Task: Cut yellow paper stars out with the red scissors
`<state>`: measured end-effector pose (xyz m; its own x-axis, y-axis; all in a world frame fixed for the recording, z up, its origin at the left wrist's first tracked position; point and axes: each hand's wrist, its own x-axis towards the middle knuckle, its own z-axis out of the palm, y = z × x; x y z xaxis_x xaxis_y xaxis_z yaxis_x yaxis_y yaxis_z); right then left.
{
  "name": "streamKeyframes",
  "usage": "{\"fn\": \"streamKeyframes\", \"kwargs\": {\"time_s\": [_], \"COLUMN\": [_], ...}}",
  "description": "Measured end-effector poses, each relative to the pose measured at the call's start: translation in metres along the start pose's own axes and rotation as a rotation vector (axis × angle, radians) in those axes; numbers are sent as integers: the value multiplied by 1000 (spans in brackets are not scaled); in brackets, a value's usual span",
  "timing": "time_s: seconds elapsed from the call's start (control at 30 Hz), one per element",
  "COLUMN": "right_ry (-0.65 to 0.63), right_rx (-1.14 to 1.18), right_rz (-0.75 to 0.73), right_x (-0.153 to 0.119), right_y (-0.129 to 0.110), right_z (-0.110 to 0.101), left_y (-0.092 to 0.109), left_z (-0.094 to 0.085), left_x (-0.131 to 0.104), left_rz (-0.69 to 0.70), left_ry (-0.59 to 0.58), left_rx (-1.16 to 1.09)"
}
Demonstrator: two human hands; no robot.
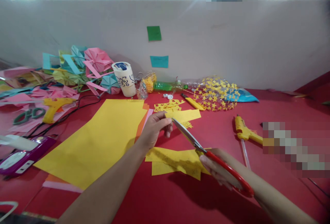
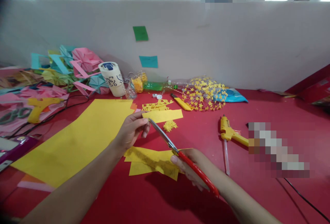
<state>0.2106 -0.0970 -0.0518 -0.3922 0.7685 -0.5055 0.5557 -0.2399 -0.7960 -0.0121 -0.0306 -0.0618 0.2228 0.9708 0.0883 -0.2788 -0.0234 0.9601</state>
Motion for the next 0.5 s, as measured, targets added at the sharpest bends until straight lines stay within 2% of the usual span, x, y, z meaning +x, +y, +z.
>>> {"fn": "streamKeyframes", "kwargs": {"time_s": [0.23, 0.5], "right_ry": [1, 23], "right_rx": [-10, 60], "right_rz": [5, -106], "right_x": [-3, 7], "right_y": [-5, 16], "right_z": [-1, 3], "left_y": [0, 0], "left_z": [0, -1], "left_x": [1, -2], "left_rz": [6, 89], "left_ry": [-4, -26], "left_rx": [7, 118]}}
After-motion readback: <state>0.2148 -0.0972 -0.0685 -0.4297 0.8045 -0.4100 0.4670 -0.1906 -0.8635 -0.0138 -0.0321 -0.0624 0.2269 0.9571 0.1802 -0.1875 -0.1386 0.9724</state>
